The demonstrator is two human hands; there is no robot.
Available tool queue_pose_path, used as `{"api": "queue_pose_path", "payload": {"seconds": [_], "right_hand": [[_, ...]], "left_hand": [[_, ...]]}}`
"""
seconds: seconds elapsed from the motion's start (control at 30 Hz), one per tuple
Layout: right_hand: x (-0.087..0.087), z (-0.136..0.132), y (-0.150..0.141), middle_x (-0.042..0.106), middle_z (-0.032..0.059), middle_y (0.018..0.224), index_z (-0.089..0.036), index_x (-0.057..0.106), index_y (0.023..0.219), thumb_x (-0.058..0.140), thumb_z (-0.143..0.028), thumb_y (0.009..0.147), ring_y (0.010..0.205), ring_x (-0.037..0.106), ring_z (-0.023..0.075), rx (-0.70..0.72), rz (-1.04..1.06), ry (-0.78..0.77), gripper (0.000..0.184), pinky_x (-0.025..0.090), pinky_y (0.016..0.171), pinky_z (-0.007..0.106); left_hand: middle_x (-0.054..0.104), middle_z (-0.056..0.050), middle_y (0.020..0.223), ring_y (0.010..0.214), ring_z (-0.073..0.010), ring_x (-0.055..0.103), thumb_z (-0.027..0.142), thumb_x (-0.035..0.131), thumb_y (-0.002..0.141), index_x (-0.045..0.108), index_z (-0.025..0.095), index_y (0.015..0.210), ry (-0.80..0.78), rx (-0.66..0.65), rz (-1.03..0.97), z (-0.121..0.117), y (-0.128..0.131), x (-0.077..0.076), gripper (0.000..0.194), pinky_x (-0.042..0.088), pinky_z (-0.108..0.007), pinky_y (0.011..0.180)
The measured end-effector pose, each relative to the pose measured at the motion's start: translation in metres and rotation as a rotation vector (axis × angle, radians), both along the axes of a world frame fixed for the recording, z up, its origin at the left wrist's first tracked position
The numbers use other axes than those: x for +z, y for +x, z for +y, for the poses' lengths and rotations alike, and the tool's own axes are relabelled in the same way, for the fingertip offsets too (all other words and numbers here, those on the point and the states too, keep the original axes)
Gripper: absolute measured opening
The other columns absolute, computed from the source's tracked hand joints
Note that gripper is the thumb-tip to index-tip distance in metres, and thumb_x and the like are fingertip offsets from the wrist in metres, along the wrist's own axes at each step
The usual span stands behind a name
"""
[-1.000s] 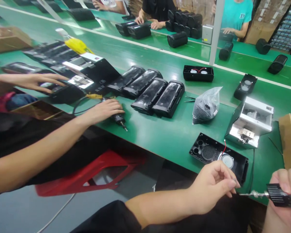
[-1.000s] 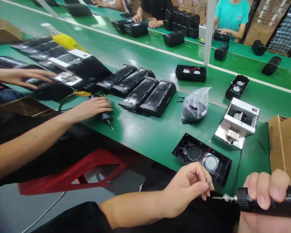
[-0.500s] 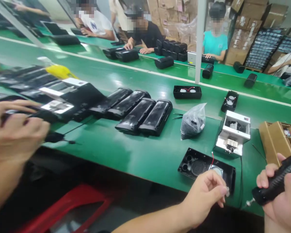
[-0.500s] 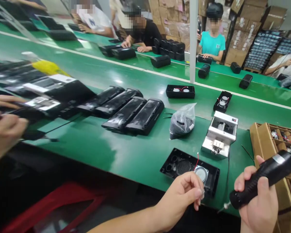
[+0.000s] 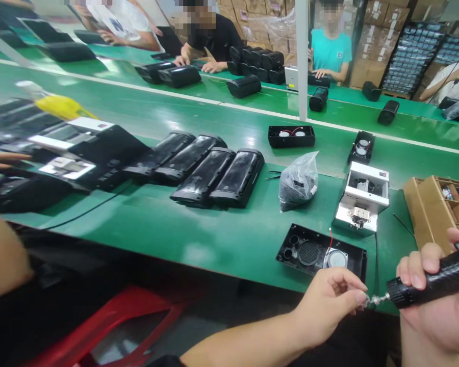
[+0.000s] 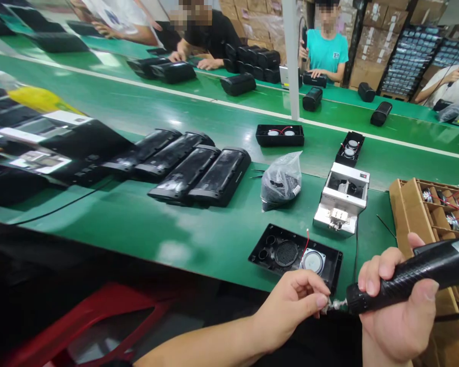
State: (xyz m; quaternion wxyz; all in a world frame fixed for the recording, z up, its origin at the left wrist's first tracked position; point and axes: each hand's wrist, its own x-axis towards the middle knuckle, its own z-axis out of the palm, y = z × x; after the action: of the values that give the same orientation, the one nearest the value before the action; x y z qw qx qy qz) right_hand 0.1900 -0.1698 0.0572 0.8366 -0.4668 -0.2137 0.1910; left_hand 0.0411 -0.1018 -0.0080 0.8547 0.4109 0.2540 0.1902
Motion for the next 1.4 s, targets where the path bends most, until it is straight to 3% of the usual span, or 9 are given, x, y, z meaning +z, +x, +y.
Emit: {"api": "queue_pose_path", "payload": {"seconds": [0.3, 0.43, 0.53, 0.63, 0.73, 0.93, 1.2, 1.33, 1.4], "right_hand": [[-0.001, -0.004, -0.001, 0.047, -0.0049, 0.076, -0.031, 0.068, 0.14, 0.084, -0.079, 0.09, 0.05, 0.037, 0.0108, -0.017, -0.045, 0.014, 0.072, 0.044, 0.05, 0.026], [0.0, -0.006, 0.0, 0.048, -0.0049, 0.076, -0.032, 0.068, 0.139, 0.084, -0.08, 0.089, 0.051, 0.038, 0.011, -0.05, -0.051, 0.004, 0.072, 0.045, 0.05, 0.027], [0.0, -0.006, 0.0, 0.048, -0.0049, 0.075, -0.032, 0.068, 0.139, 0.084, -0.081, 0.088, 0.051, 0.038, 0.0116, -0.054, -0.052, 0.002, 0.072, 0.045, 0.05, 0.027], [-0.001, -0.004, -0.002, 0.048, -0.0049, 0.075, -0.032, 0.067, 0.139, 0.082, -0.079, 0.09, 0.05, 0.038, 0.0117, -0.031, -0.046, 0.0, 0.069, 0.045, 0.05, 0.027], [-0.001, -0.002, -0.005, 0.048, -0.0047, 0.075, -0.031, 0.066, 0.139, 0.082, -0.078, 0.091, 0.05, 0.039, 0.0115, -0.011, -0.038, -0.007, 0.07, 0.044, 0.049, 0.026], [0.0, -0.006, -0.008, 0.047, -0.0055, 0.073, -0.028, 0.066, 0.137, 0.08, -0.079, 0.091, 0.049, 0.037, 0.0105, -0.008, -0.032, -0.005, 0.07, 0.042, 0.048, 0.025], [-0.003, -0.008, -0.009, 0.047, -0.0056, 0.073, -0.028, 0.066, 0.14, 0.08, -0.08, 0.093, 0.049, 0.037, 0.0109, -0.013, -0.044, 0.014, 0.071, 0.042, 0.048, 0.025], [-0.004, -0.01, -0.006, 0.049, -0.0048, 0.074, -0.032, 0.065, 0.142, 0.082, -0.081, 0.091, 0.05, 0.039, 0.0119, -0.025, -0.046, 0.017, 0.073, 0.045, 0.05, 0.027], [-0.003, -0.011, -0.005, 0.049, -0.0051, 0.074, -0.031, 0.066, 0.141, 0.083, -0.084, 0.088, 0.05, 0.038, 0.0113, -0.039, -0.034, 0.006, 0.077, 0.044, 0.05, 0.027]], "left_hand": [[0.069, -0.002, 0.073, 0.065, -0.0115, 0.062, 0.07, 0.099, 0.071, 0.072, 0.013, 0.079, -0.002, 0.034, -0.029, -0.008, 0.006, -0.002, 0.063, 0.053, -0.026, 0.067], [0.071, -0.005, 0.097, 0.075, -0.0118, 0.064, 0.06, 0.097, 0.08, 0.081, 0.015, 0.098, 0.185, 0.15, -0.086, -0.011, 0.0, -0.009, 0.05, 0.056, -0.028, 0.075], [0.074, -0.006, 0.1, 0.085, -0.0147, 0.067, 0.057, 0.092, 0.088, 0.083, 0.017, 0.111, 0.273, 0.215, -0.079, -0.012, -0.006, -0.012, 0.047, 0.058, -0.03, 0.085], [0.075, -0.004, 0.089, 0.076, -0.0132, 0.068, 0.06, 0.096, 0.082, 0.081, 0.015, 0.116, 0.076, 0.061, -0.079, -0.01, -0.008, -0.011, 0.058, 0.059, -0.029, 0.079], [0.074, -0.003, 0.077, 0.065, -0.0113, 0.066, 0.061, 0.105, 0.068, 0.079, 0.012, 0.101, -0.091, -0.041, -0.058, -0.007, -0.007, -0.008, 0.065, 0.058, -0.027, 0.069], [0.077, -0.005, 0.076, 0.061, -0.013, 0.069, 0.058, 0.107, 0.064, 0.074, 0.012, 0.085, -0.12, -0.023, -0.041, -0.011, -0.003, -0.007, 0.061, 0.059, -0.027, 0.065], [0.078, -0.009, 0.08, 0.062, -0.0147, 0.07, 0.064, 0.104, 0.066, 0.078, 0.009, 0.095, -0.109, -0.025, -0.064, -0.016, 0.0, -0.011, 0.068, 0.062, -0.03, 0.065], [0.077, -0.016, 0.117, 0.076, -0.0157, 0.072, 0.072, 0.09, 0.083, 0.079, 0.016, 0.129, 0.073, 0.081, -0.084, -0.013, -0.008, -0.01, 0.073, 0.063, -0.03, 0.066], [0.074, -0.014, 0.116, 0.078, -0.015, 0.069, 0.065, 0.081, 0.095, 0.084, 0.017, 0.119, 0.29, 0.151, -0.057, -0.011, -0.013, -0.007, 0.053, 0.061, -0.029, 0.067]]}}
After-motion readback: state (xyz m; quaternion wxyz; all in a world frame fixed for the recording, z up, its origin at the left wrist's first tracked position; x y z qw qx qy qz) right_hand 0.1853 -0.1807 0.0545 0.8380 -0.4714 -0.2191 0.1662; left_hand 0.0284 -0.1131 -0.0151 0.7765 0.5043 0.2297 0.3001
